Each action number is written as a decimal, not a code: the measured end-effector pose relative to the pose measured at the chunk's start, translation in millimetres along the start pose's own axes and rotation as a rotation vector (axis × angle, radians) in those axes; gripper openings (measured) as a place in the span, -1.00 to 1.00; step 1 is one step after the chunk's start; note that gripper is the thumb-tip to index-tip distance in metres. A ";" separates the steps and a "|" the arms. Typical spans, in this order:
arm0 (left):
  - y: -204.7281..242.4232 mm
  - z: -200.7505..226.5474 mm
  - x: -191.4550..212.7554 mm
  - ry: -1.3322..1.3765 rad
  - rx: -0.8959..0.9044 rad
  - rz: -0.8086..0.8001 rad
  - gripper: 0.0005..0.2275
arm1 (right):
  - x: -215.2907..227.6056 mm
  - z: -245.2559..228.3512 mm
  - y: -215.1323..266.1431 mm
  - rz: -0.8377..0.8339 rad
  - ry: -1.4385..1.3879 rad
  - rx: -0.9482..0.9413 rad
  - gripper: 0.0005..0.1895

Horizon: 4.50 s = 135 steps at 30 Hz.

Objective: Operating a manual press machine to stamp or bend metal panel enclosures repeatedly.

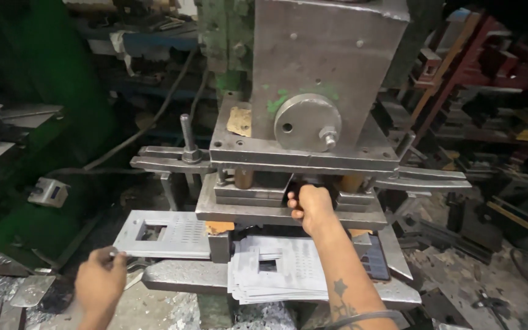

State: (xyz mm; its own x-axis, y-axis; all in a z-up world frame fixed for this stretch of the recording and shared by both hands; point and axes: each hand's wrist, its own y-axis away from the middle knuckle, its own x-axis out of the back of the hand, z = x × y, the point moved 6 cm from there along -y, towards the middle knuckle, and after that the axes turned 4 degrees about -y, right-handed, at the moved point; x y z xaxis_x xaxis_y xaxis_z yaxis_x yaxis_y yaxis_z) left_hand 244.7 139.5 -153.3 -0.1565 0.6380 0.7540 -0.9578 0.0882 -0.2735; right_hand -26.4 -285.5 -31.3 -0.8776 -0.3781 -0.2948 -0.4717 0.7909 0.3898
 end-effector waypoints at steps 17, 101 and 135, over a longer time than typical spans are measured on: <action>36.0 -95.7 19.1 1.124 0.717 -0.267 -0.66 | 98.4 127.6 134.7 0.190 -0.313 0.110 -0.80; 142.9 69.4 -10.8 0.805 0.212 -0.645 -0.70 | 116.6 164.1 153.1 0.145 -0.027 -0.012 -0.70; 221.8 283.8 -27.8 -0.188 -0.713 -0.627 -0.47 | 72.5 178.5 146.3 0.101 -0.626 -0.291 -0.34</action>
State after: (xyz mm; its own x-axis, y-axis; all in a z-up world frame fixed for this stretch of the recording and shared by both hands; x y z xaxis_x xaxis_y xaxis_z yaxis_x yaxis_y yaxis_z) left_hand -31.8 -75.8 -65.4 0.2382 0.1894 0.9526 -0.5191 0.8538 -0.0399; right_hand -143.8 -111.3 -151.3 -0.7453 0.1083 -0.6579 -0.4704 0.6139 0.6339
